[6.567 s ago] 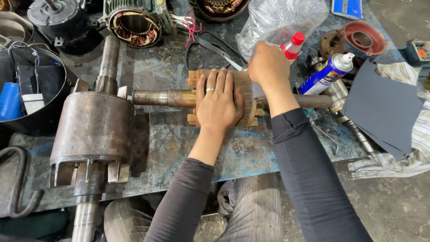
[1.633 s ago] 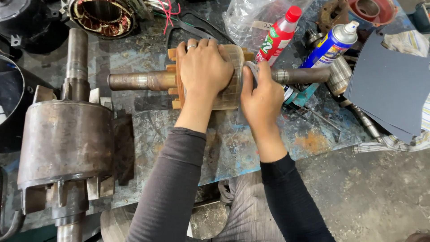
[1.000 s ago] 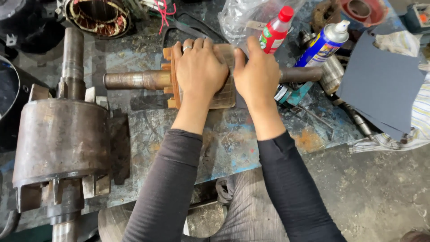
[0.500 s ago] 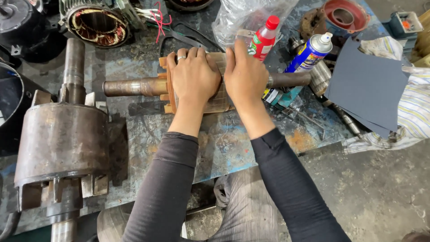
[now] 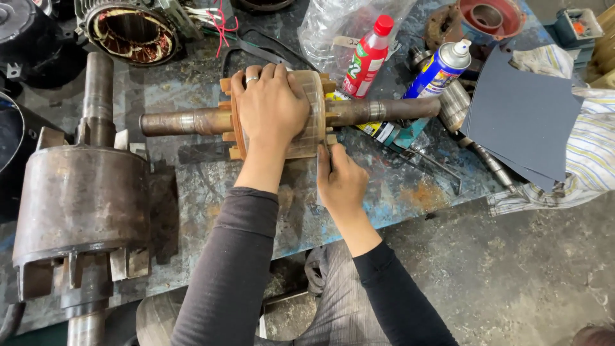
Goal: Sanding the surface of a motor rotor with sandpaper to clean and smooth it.
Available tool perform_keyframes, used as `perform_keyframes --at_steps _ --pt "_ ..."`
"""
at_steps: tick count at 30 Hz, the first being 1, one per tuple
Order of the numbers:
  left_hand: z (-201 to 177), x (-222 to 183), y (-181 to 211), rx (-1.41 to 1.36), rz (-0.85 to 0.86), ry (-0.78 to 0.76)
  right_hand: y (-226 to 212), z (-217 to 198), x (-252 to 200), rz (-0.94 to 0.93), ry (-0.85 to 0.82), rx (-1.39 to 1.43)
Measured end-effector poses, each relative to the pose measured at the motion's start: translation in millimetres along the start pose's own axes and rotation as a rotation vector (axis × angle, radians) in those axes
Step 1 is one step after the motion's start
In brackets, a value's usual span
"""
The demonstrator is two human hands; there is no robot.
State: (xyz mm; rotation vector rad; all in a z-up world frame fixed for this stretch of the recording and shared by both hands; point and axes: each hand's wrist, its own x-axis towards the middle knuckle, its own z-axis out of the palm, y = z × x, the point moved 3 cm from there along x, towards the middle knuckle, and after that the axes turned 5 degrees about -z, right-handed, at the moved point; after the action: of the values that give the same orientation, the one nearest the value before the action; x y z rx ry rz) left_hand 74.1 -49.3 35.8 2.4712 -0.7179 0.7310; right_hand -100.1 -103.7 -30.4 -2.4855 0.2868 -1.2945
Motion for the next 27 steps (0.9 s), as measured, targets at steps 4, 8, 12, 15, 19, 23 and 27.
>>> perform_keyframes --at_steps 4,8,12,15,19,23,27 --pt "1 3 -2 0.009 0.023 0.01 5 -1 -6 0.05 -0.067 0.007" --pt "3 3 -3 -0.012 0.007 -0.021 30 13 -31 0.183 -0.326 -0.005" --pt "14 3 -5 0.007 -0.098 -0.083 22 -4 -29 0.29 0.115 0.17" --pt "2 6 -3 -0.002 0.003 -0.007 -3 -22 24 0.179 0.068 0.226" --pt "1 3 -2 -0.02 0.011 0.015 -3 -3 37 0.142 -0.003 0.141" --pt "0 6 -2 -0.039 -0.007 0.021 5 8 -1 0.126 0.024 0.093" --pt "3 6 -1 -0.016 0.02 0.066 11 14 -12 0.204 0.029 0.124"
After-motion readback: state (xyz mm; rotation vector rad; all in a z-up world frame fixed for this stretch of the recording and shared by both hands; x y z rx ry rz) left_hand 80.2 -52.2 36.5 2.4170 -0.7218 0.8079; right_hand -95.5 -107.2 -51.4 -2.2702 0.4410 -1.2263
